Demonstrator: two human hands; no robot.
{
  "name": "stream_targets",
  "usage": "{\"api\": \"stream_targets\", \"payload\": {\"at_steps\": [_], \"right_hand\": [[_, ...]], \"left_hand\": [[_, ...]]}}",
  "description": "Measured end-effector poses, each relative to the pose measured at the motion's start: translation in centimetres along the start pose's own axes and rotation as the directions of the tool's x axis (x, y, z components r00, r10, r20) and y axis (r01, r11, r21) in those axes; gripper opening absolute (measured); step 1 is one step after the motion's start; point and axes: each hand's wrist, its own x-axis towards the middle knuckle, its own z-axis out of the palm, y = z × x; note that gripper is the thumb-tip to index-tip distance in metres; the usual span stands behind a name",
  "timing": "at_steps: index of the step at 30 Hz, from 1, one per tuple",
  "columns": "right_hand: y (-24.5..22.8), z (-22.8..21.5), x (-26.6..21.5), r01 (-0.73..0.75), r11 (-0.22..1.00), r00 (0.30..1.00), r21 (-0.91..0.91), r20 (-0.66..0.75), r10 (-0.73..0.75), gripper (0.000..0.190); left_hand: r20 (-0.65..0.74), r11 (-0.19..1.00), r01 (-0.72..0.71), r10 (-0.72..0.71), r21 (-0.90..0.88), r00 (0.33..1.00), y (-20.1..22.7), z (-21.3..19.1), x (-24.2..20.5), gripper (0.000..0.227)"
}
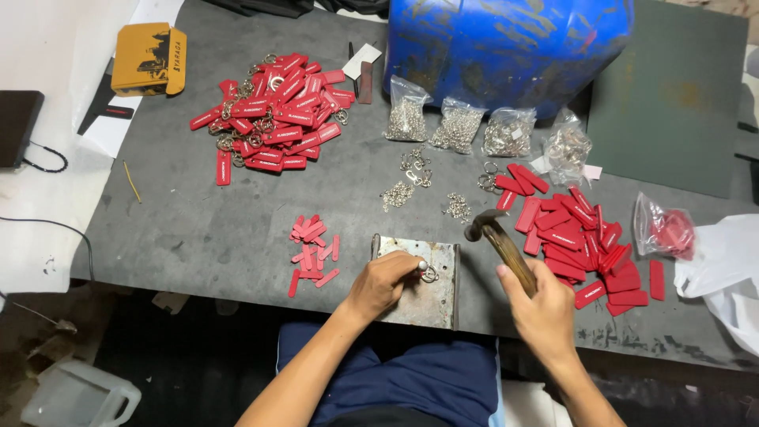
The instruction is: Assembling red leather tags with metal keychains using a hammer and a metal assembly block
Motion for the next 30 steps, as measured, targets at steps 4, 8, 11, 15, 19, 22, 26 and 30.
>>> {"api": "stream_targets", "payload": {"at_steps": [4,8,11,15,19,22,26,30], "right_hand": [[1.3,-0.8,-4.8,0.498,0.866,0.792,-0.051,-0.379,-0.478,0.023],[-0.5,1.6,-5.7,0.481,0.859,0.874,-0.173,0.027,-0.484,0.038],[-4.2,-1.8,-6.2,0.29,0.938,0.909,-0.19,0.36,-0.209,0.029],[-3.8,-3.9,-8.4,0.407,0.91,0.913,0.086,-0.085,-0.4,0.034],[-0.5,2.1,-5.7,0.753,0.53,0.568,-0.39,-0.021,-0.822,0.033],[-4.1,0.9,-6.1,0.229,0.967,0.918,-0.11,0.354,-0.177,0.033],[-3.5,-0.3,-4.9,-0.015,0.97,0.931,0.242,0.356,-0.074,0.037],[-0.4,0.9,-1.4,-0.067,0.997,0.988,0.033,0.14,0.062,0.037]], "left_hand": [[-0.01,1.0,-0.016,0.016,0.014,1.0,0.1,0.0,0.3,0.031],[-0.005,1.0,-0.01,0.01,-0.002,1.0,0.1,-0.1,0.2,0.037],[0.003,1.0,0.021,-0.021,-0.013,1.0,0.6,0.1,0.5,0.038],[-0.015,1.0,-0.006,0.006,0.006,1.0,-0.9,0.5,-0.4,0.02],[-0.021,1.0,-0.008,0.008,0.013,1.0,-0.6,0.4,-0.3,0.029],[0.034,0.999,0.014,-0.016,0.038,0.999,0.1,-0.3,0.2,0.024],[0.031,0.998,0.065,-0.065,-0.013,0.997,0.2,0.0,0.2,0.011],[-0.02,0.955,0.297,-0.297,-0.027,0.955,0.5,-0.6,0.5,0.012]]}}
